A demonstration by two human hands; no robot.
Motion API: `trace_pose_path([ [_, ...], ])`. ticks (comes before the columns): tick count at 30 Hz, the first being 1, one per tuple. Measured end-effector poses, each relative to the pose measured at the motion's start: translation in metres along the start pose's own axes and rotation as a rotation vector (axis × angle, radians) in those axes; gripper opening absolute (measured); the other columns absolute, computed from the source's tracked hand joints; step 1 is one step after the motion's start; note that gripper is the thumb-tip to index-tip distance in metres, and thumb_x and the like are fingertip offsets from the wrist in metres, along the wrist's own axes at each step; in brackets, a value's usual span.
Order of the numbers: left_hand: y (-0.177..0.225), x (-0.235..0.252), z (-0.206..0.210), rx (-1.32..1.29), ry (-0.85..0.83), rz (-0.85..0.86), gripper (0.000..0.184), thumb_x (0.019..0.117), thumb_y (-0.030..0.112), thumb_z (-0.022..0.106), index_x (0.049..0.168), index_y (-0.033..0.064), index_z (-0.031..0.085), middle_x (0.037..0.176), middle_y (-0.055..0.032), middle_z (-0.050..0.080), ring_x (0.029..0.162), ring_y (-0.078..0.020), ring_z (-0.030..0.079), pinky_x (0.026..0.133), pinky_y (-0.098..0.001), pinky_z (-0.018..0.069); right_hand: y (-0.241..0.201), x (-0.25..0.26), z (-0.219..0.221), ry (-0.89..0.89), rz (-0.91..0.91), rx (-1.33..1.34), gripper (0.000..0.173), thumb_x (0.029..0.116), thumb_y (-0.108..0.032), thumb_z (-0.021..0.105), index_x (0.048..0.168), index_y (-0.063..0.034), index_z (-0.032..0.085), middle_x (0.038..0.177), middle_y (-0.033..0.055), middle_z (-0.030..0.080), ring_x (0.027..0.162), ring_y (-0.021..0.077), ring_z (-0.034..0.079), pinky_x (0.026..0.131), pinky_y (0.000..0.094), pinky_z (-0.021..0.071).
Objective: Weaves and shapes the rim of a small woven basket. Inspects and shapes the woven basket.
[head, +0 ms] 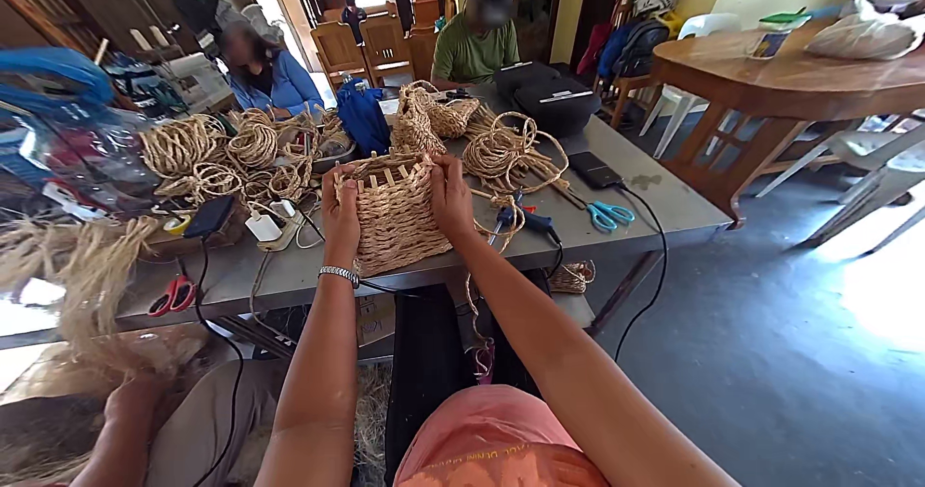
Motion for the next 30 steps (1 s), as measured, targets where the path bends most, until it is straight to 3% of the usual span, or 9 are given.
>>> trace_pose_path([
  [3,-0.012,0.011,-0.001,-0.066,0.012,0.072,0.044,0.1082,0.034,0.038,0.139,0.0062,0.053,0.138,-0.0056,0.058,0.125,-0.0085,0.054,0.107,-0.0292,0.0449,-0.004,0.005,-0.009,-0.052,0.049,0.025,0.028,0.1099,-0.016,0.042,0.123,0.0031,0.057,0.107,0.0174,0.07,0.096,0.0252,0.071,0.086,0.042,0.058],
  [9,-0.021,0.019,-0.004,-0.094,-0.04,0.094,0.044,0.1069,0.038,0.041,0.136,0.0073,0.053,0.133,-0.0026,0.058,0.121,-0.0068,0.055,0.104,-0.0279,0.0458,0.0,0.01,-0.03,-0.208,-0.079,-0.023,0.02,0.1088,-0.012,0.044,0.113,0.0042,0.057,0.124,0.019,0.07,0.113,0.0267,0.071,0.095,0.0404,0.0575],
  [15,-0.022,0.019,-0.003,-0.124,-0.042,0.098,0.047,0.1073,0.041,0.042,0.139,0.0065,0.052,0.137,-0.0041,0.057,0.126,-0.0099,0.054,0.108,-0.0304,0.0451,-0.008,0.001,-0.026,-0.162,-0.032,-0.032,0.02,0.1093,-0.011,0.043,0.116,0.004,0.054,0.126,0.0184,0.069,0.111,0.0265,0.072,0.093,0.0404,0.058],
  [18,-0.022,0.019,-0.005,-0.078,-0.024,0.108,0.054,0.1076,0.042,0.044,0.149,0.0064,0.047,0.148,-0.0078,0.053,0.134,-0.0136,0.051,0.112,-0.0328,0.0435,-0.01,-0.002,-0.024,-0.141,-0.011,-0.042,0.019,0.1094,-0.011,0.042,0.117,0.003,0.054,0.132,0.0171,0.067,0.115,0.026,0.07,0.094,0.0395,0.0579],
  [20,-0.016,0.017,-0.01,0.097,0.064,0.159,0.062,0.1058,0.041,0.051,0.155,0.006,0.038,0.156,-0.0144,0.043,0.136,-0.0197,0.049,0.111,-0.0353,0.0447,-0.012,-0.003,-0.024,-0.138,0.006,-0.051,0.019,0.1088,-0.011,0.043,0.117,0.0032,0.054,0.133,0.0173,0.067,0.116,0.0268,0.07,0.096,0.0405,0.0573],
  [22,0.001,0.01,-0.012,0.284,0.197,0.27,0.068,0.1038,0.038,0.057,0.155,-0.0009,0.035,0.155,-0.0219,0.042,0.138,-0.0263,0.047,0.112,-0.0374,0.0421,-0.013,-0.003,-0.024,-0.141,0.031,-0.058,0.02,0.1088,-0.011,0.044,0.118,0.0031,0.055,0.133,0.0171,0.067,0.116,0.0275,0.069,0.096,0.0416,0.0568],
  [24,0.031,0.0,-0.002,0.353,0.221,0.427,0.056,0.1054,0.025,0.052,0.148,-0.0081,0.038,0.149,-0.0264,0.046,0.135,-0.0302,0.05,0.111,-0.0395,0.0435,-0.013,-0.004,-0.024,-0.138,0.042,-0.054,0.02,0.1087,-0.011,0.044,0.118,0.0033,0.055,0.134,0.0173,0.066,0.117,0.0276,0.069,0.097,0.0417,0.0566],
  [27,0.073,-0.007,0.026,0.378,0.003,0.517,0.045,0.104,0.011,0.047,0.143,-0.0106,0.043,0.143,-0.0283,0.052,0.129,-0.0334,0.056,0.109,-0.0438,0.0477,-0.017,-0.004,-0.026,-0.157,0.057,-0.091,0.022,0.1083,-0.012,0.044,0.119,0.0046,0.056,0.133,0.0181,0.067,0.113,0.0286,0.071,0.094,0.0427,0.0574],
  [30,0.079,0.0,0.052,0.491,-0.133,0.468,0.045,0.1026,0.011,0.051,0.146,-0.0001,0.047,0.143,-0.022,0.054,0.128,-0.0324,0.056,0.108,-0.0466,0.0473,-0.018,-0.002,-0.028,-0.169,0.035,-0.097,0.021,0.1081,-0.011,0.045,0.117,0.0049,0.056,0.133,0.0185,0.067,0.115,0.0278,0.07,0.096,0.0418,0.0566],
])
Point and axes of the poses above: each hand's wrist, its own x-axis towards the middle knuckle, its own z-axis out of the palm, y = z × x, the point moved 1 cm from there along x, towards the middle knuckle
